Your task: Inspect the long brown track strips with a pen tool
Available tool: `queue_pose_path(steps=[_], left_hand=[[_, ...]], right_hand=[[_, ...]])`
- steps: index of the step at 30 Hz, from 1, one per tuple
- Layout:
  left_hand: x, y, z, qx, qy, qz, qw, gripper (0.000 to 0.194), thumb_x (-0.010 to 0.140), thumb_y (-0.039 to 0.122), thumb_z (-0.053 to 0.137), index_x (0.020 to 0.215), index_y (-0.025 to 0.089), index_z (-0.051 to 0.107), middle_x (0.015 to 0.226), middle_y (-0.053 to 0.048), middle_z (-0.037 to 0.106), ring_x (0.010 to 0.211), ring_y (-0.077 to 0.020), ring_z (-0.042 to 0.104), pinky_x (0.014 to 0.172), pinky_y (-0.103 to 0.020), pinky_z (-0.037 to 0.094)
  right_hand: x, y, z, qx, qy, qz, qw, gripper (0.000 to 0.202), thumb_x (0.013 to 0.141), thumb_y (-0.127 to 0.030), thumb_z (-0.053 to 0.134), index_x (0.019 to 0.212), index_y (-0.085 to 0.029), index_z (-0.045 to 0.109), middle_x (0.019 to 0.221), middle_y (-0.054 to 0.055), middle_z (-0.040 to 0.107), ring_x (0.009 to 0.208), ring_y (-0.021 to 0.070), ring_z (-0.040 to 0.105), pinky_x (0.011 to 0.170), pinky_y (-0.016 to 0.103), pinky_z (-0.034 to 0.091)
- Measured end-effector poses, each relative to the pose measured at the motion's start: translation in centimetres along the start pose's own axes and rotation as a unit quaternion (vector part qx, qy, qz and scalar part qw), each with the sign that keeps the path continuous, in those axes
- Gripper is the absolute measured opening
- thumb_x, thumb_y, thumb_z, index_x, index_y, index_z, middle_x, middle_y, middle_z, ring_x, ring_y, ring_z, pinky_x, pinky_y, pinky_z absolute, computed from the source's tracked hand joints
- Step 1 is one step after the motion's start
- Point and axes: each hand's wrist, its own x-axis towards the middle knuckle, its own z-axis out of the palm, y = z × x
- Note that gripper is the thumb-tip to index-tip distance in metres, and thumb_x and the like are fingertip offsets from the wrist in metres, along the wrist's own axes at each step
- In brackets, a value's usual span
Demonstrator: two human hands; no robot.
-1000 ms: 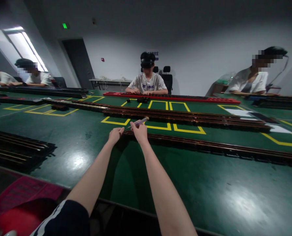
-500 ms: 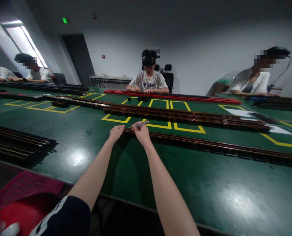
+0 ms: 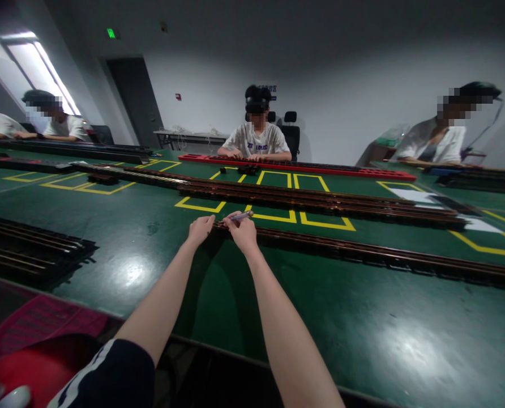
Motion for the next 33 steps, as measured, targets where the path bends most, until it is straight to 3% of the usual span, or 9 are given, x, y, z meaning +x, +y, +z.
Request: queue_pose_path(steps=[6,13,23,33], left_hand=[[-0.27,0.02,-0.06,-0.012,0.005,0.005,1.0,0.045,0.095,0.036,0.028,0.074,0.021,0.064,0.085,-0.007,0.073,0.082,-0.0223,0.066,0.078,-0.031,0.042],[0.02,-0.09,-0.07,0.022,0.004,0.007,1.0,0.043,0.093,0.033,0.029,0.078,0.021,0.067,0.094,-0.009,0.073,0.09,-0.0256,0.066,0.077,-0.032,0.042],[-0.11,-0.11,0.05,-0.008,0.006,0.013,1.0,0.044,0.094,0.034,0.029,0.077,0.02,0.066,0.093,-0.009,0.073,0.087,-0.024,0.065,0.082,-0.032,0.041],[0.1,-0.22,0.17,-0.013,0.009,0.009,1.0,0.043,0.093,0.035,0.03,0.079,0.02,0.068,0.093,-0.01,0.073,0.088,-0.0253,0.065,0.084,-0.034,0.042]], right_hand=[[0.02,-0.26,0.37,-0.052,-0.003,0.016,0.999,0.007,0.086,-0.026,0.061,0.083,-0.022,0.065,0.084,0.002,0.072,0.079,0.0173,0.066,0.073,0.034,0.052],[-0.04,-0.83,0.7,-0.119,0.023,0.014,0.993,0.01,0.086,-0.031,0.06,0.08,-0.025,0.065,0.081,0.001,0.072,0.083,0.0222,0.067,0.073,0.037,0.05],[-0.03,-0.18,0.64,-0.051,0.046,-0.002,0.998,0.01,0.089,-0.025,0.054,0.083,-0.021,0.061,0.082,0.003,0.071,0.079,0.0186,0.067,0.075,0.035,0.052],[-0.16,-0.29,0.5,-0.056,0.021,-0.009,0.998,0.009,0.089,-0.024,0.055,0.083,-0.021,0.061,0.082,0.004,0.071,0.079,0.0194,0.068,0.075,0.036,0.053]])
